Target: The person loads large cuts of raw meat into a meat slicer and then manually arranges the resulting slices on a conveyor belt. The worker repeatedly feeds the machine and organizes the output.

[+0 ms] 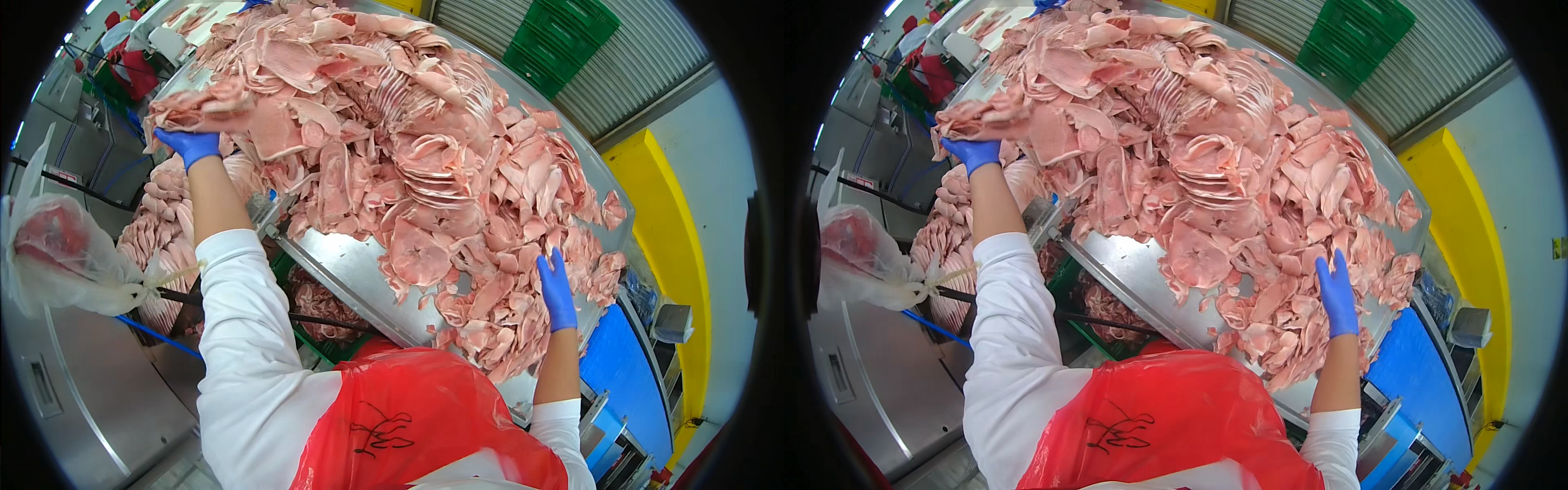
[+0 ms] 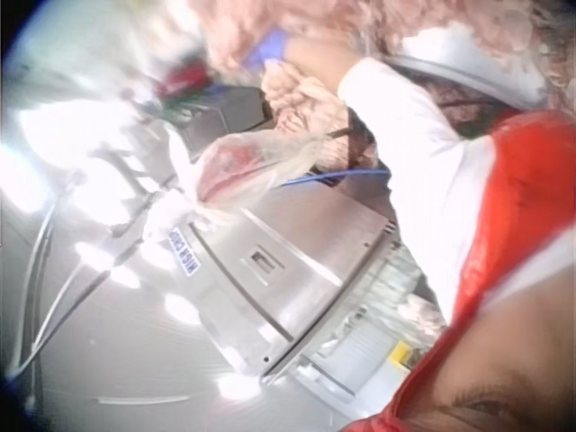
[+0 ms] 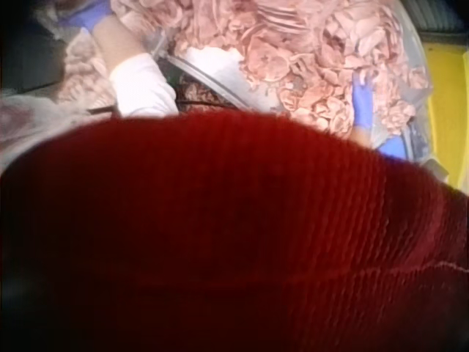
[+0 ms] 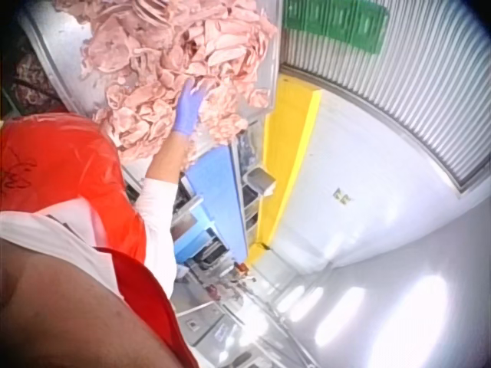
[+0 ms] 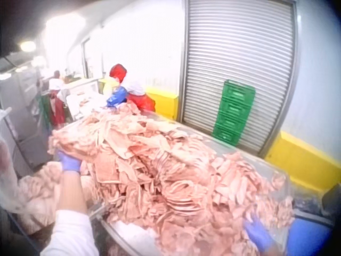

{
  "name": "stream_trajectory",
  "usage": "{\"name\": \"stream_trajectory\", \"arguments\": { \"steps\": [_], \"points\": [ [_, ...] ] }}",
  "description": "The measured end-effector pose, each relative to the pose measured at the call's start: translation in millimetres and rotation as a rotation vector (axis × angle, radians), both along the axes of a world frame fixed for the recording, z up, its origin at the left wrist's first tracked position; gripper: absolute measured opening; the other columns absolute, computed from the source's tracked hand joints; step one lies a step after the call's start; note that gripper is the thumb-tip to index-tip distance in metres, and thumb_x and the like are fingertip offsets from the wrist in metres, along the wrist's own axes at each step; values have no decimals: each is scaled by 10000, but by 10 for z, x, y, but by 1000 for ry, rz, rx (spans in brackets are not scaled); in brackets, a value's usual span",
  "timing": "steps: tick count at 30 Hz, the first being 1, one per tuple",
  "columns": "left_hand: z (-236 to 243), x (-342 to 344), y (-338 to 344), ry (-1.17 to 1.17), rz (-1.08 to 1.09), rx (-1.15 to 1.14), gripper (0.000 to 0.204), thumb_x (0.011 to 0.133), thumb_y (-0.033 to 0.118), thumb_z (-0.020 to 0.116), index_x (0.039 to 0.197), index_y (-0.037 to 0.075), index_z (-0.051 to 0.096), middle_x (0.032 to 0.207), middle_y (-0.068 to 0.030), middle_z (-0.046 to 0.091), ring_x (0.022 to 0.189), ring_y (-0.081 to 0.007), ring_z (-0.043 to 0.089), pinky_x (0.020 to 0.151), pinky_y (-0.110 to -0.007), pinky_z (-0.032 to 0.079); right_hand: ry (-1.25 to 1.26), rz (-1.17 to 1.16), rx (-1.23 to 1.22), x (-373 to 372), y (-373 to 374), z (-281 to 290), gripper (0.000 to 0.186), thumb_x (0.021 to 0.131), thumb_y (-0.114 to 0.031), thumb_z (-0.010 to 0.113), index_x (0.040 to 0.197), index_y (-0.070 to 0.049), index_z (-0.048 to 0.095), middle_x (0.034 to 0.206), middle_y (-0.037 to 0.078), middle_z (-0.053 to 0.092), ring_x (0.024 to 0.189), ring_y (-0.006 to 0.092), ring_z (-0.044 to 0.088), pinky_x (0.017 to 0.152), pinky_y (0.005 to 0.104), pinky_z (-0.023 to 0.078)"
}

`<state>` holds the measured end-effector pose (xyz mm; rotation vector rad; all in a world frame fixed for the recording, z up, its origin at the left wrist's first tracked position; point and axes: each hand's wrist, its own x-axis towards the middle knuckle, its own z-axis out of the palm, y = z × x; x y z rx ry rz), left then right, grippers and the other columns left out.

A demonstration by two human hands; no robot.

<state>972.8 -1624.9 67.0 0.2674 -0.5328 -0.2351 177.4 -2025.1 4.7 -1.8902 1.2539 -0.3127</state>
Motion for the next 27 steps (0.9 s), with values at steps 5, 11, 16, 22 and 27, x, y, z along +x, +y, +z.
{"name": "stream_trajectory", "arguments": {
  "steps": [5, 11, 16, 22, 27],
  "points": [
    [-686, -256, 250, 472, 226, 626, 478, 1028, 462, 446, 1305, 122, 637, 1258, -59, 663, 1115, -188, 633, 964, -360, 522, 55, -32, 140, -525, 471, -301, 793, 1008, -427, 648, 1579, 23, 331, 1520, 195, 491, 1350, 250, 512, 1124, 352, 400],
    [-756, -461, 7, 641, 1385, 1432, 514, 1079, 404, 412, 1247, -24, 642, 1222, -185, 694, 1012, -316, 695, 830, -394, 573, -55, -13, 188, -865, 763, -506, 761, 990, -415, 675, 1551, 15, 393, 1509, 215, 506, 1394, 268, 488, 1153, 385, 395],
    [-1107, -817, 216, -814, 1574, 2358, 578, 1039, 551, 374, 1347, 158, 664, 1381, -206, 616, 1295, -402, 546, 1053, -575, 426, 2, 72, 116, -679, 1010, -72, 737, 973, -472, 668, 1511, -12, 460, 1496, 217, 525, 1404, 324, 495, 1167, 410, 391],
    [-664, -1987, -582, -146, 1314, 2200, 692, 1009, 600, 410, 1483, 112, 535, 1546, -245, 440, 1436, -482, 370, 1202, -582, 257, -40, -75, 29, -1542, 1177, -375, 537, 1010, -345, 659, 1454, -62, 552, 1379, 140, 629, 1286, 234, 588, 1110, 360, 440],
    [-114, -4075, -1530, -443, 1027, 1139, 507, 1070, 275, 519, 1447, -64, 493, 1443, -273, 509, 1367, -397, 475, 1178, -483, 344, -199, -501, 14, -2628, 957, -828, 460, 995, -320, 685, 1339, -20, 640, 1264, 153, 696, 1195, 242, 650, 1026, 348, 496]
  ]
}}
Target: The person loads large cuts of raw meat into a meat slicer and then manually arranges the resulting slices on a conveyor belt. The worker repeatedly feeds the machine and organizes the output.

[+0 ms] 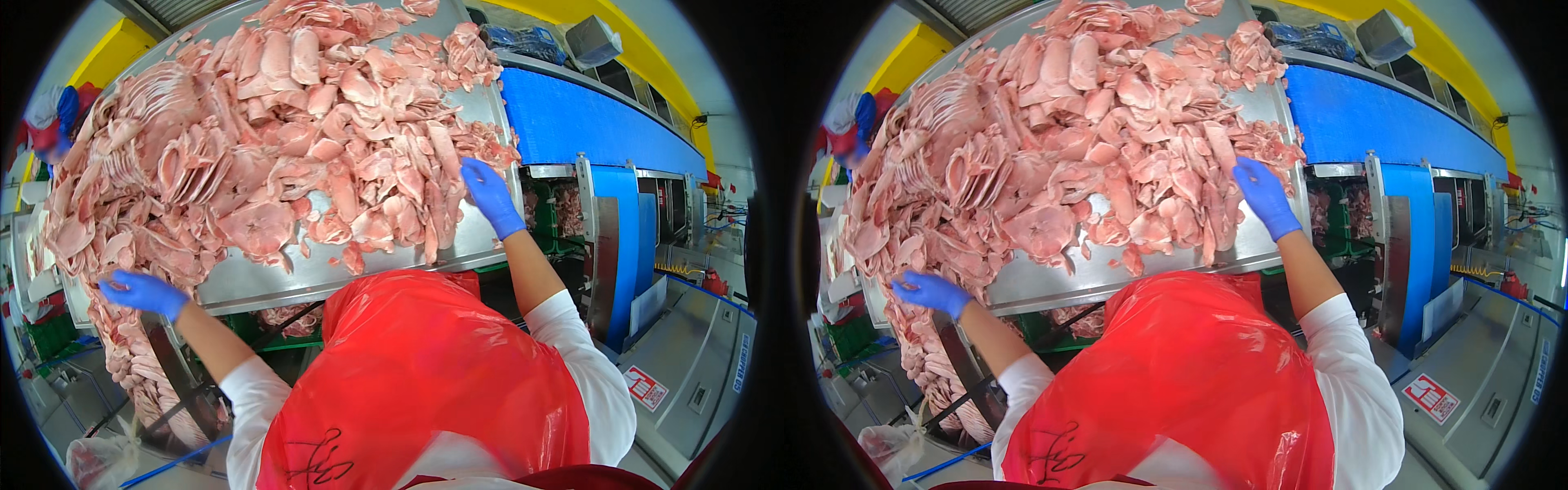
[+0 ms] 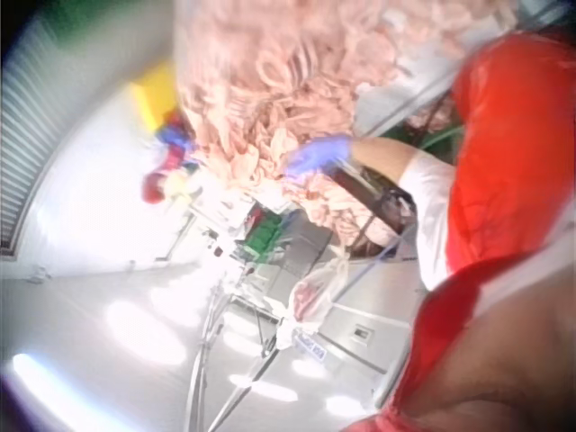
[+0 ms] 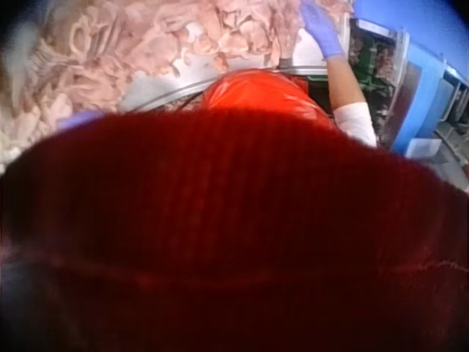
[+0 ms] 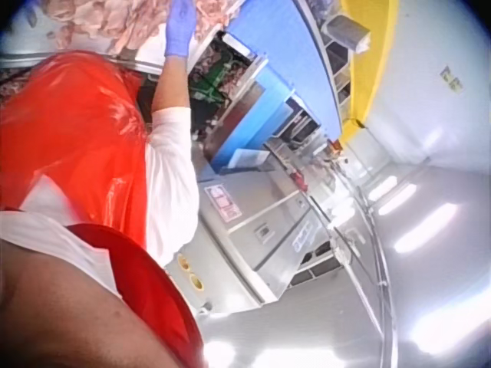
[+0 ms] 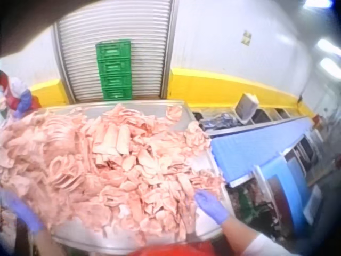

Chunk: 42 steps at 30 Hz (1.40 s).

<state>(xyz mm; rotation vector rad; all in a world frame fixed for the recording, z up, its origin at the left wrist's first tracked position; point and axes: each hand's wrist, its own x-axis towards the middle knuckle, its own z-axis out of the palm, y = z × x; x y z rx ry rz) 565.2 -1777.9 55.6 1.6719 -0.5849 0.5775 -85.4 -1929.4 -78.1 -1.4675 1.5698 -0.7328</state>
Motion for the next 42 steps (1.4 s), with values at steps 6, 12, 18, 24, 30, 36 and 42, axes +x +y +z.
{"name": "stream_trajectory", "arguments": {
  "steps": [6, 12, 18, 24, 30, 36, 42],
  "points": [
    [-1376, -2401, -350, 387, -741, 416, 559, 1050, 117, 559, 1549, -25, 350, 1538, -188, 449, 1439, -279, 420, 1217, -415, 305, 103, -234, -140, -1213, -560, -545, 525, 990, -366, 689, 1332, 26, 618, 1262, 184, 674, 1197, 259, 630, 1038, 360, 476],
    [-2414, -2812, -266, 1098, -778, 586, 778, 1005, 332, 685, 1569, -30, 291, 1509, -208, 471, 1383, -257, 469, 1138, -391, 394, 117, -52, 88, -1312, -1181, -540, 735, 970, -510, 670, 1448, 29, 527, 1360, 229, 608, 1277, 266, 577, 1077, 368, 442],
    [-2483, -2818, -659, 1087, -831, 721, 912, 913, 431, 779, 1546, -50, 331, 1450, -230, 523, 1319, -272, 529, 1109, -373, 422, -233, 212, 340, -944, -1378, -800, 843, 989, -565, 606, 1568, 1, 372, 1511, 187, 513, 1427, 275, 455, 1180, 365, 344],
    [-2355, -3083, -850, 1083, -862, 716, 924, 853, 452, 829, 1487, -71, 405, 1440, -201, 548, 1311, -275, 546, 1106, -372, 428, -323, 350, 670, -188, -1330, -428, 856, 971, -517, 660, 1604, -50, 323, 1541, 121, 488, 1405, 227, 467, 1169, 361, 363],
    [-1957, -3369, -1069, 1239, -881, 537, 827, 880, 375, 818, 1485, -23, 418, 1424, -154, 557, 1287, -229, 558, 1081, -363, 453, -556, 305, 700, 291, -1148, -486, 893, 926, -372, 765, 1607, -33, 296, 1526, 111, 497, 1371, 198, 491, 1141, 335, 401],
    [-1929, -3519, -1293, 1514, -1071, 291, 443, 942, 195, 738, 1335, 17, 632, 1232, -55, 697, 1127, -159, 656, 998, -335, 518, -590, 237, 768, 458, -1021, -638, 849, 967, -396, 708, 1589, 17, 303, 1544, 122, 477, 1399, 206, 465, 1167, 328, 365],
    [-1755, -3631, -1369, 1710, -1138, 36, 424, 1006, 228, 668, 1384, 47, 603, 1273, -51, 682, 1100, -149, 669, 950, -314, 553, -940, 173, 1030, 689, -947, -39, 604, 1053, -399, 558, 1533, -53, 440, 1441, 105, 572, 1248, 168, 601, 1014, 308, 514]
  ]
}}
